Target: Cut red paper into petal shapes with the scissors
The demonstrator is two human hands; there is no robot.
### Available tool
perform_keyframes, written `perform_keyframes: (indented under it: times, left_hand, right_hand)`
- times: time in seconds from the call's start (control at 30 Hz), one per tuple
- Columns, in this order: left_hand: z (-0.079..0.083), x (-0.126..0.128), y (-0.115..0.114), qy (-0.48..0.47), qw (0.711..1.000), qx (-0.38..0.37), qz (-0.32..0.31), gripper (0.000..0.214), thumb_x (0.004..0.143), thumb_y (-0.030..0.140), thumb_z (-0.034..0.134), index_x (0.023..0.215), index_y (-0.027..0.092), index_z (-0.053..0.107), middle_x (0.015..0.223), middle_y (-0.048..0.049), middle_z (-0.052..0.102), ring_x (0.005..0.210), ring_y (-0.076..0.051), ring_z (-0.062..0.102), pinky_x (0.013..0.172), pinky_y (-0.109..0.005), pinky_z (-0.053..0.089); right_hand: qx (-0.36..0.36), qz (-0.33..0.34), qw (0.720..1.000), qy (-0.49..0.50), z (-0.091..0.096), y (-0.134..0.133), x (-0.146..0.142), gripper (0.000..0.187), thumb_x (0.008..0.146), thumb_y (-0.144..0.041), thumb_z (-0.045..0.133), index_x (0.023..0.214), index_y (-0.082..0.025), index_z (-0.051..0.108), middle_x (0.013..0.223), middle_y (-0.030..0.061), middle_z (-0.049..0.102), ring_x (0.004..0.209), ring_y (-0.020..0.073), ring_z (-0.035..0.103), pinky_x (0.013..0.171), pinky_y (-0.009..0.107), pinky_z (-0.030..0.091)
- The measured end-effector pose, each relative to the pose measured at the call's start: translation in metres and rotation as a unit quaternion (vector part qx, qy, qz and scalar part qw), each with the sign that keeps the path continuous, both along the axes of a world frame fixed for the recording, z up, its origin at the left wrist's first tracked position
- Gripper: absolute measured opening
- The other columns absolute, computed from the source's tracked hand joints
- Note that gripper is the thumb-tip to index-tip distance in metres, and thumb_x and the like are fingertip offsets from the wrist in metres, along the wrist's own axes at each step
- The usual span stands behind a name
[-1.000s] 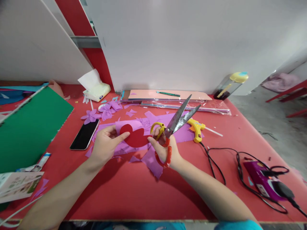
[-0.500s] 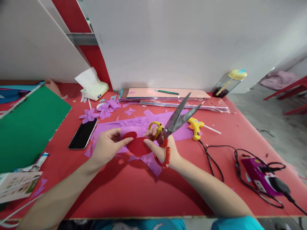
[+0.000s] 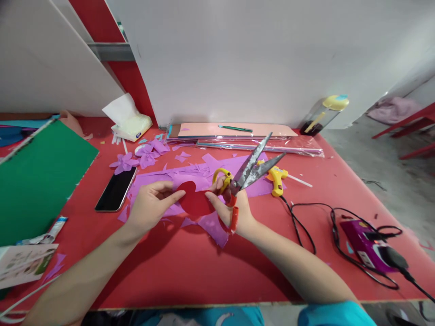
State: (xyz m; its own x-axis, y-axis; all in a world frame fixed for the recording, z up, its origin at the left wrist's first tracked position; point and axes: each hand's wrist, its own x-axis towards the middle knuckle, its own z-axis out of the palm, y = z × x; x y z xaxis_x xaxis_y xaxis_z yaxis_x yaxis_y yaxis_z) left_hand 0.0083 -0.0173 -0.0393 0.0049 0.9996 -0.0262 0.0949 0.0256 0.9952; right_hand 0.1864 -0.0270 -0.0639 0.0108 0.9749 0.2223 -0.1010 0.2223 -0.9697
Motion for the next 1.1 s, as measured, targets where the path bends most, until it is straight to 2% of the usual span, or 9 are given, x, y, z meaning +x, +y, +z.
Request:
perform_keyframes:
  times: [0.13, 0.3, 0.43, 0.73, 1.1]
  left_hand:
    - [-0.0015, -0.0010, 0.0006, 0.010, 1.000, 0.010, 0.004, 0.012, 0.059, 0.025, 0.076, 0.065, 0.016, 0.069, 0.061, -0.0005, 0.067, 0.057, -0.014, 0.060, 0.056, -0.026, 0.050]
    - [0.0032, -0.0034, 0.0031, 0.011, 0.997, 0.021, 0.070, 0.015, 0.059, 0.026, 0.076, 0.068, 0.015, 0.069, 0.064, -0.0017, 0.069, 0.060, -0.016, 0.063, 0.060, -0.027, 0.052]
    - [0.0071, -0.0054, 0.0051, 0.011, 0.994, 0.043, 0.099, 0.014, 0.062, 0.026, 0.075, 0.067, 0.015, 0.069, 0.063, -0.0008, 0.069, 0.059, -0.014, 0.063, 0.059, -0.025, 0.053]
    - [0.0052, -0.0053, 0.0035, -0.006, 0.995, 0.057, 0.078, 0.010, 0.064, 0.024, 0.075, 0.069, 0.016, 0.070, 0.069, -0.0010, 0.072, 0.065, -0.015, 0.067, 0.062, -0.024, 0.055]
    - [0.0066, -0.0045, 0.0039, 0.002, 0.995, 0.066, 0.078, 0.010, 0.064, 0.023, 0.075, 0.070, 0.016, 0.071, 0.069, -0.0010, 0.073, 0.065, -0.015, 0.068, 0.061, -0.023, 0.055]
  right_hand:
    - [0.002, -0.001, 1.000, 0.003, -0.0006, 0.0011, 0.0006, 0.031, 0.073, -0.030, 0.071, 0.077, -0.025, 0.041, 0.072, -0.0021, 0.053, 0.066, 0.0160, 0.054, 0.066, 0.034, 0.047]
    - [0.020, 0.019, 0.999, 0.016, 0.0026, 0.0033, 0.0013, 0.033, 0.072, -0.035, 0.073, 0.076, -0.024, 0.042, 0.076, -0.0005, 0.057, 0.068, 0.0163, 0.054, 0.066, 0.033, 0.045]
    - [0.018, 0.012, 0.999, 0.029, 0.0023, 0.0046, 0.0014, 0.037, 0.067, -0.034, 0.077, 0.076, -0.025, 0.042, 0.076, -0.0014, 0.053, 0.068, 0.0155, 0.051, 0.066, 0.032, 0.045]
    - [0.022, -0.039, 0.999, -0.004, 0.0030, 0.0049, 0.0007, 0.034, 0.068, -0.035, 0.075, 0.074, -0.024, 0.043, 0.072, -0.0022, 0.050, 0.066, 0.0152, 0.051, 0.064, 0.032, 0.046]
    - [0.038, -0.019, 0.999, 0.031, 0.0019, 0.0053, -0.0001, 0.030, 0.071, -0.031, 0.074, 0.075, -0.022, 0.046, 0.072, -0.0035, 0.051, 0.066, 0.0123, 0.051, 0.064, 0.027, 0.045]
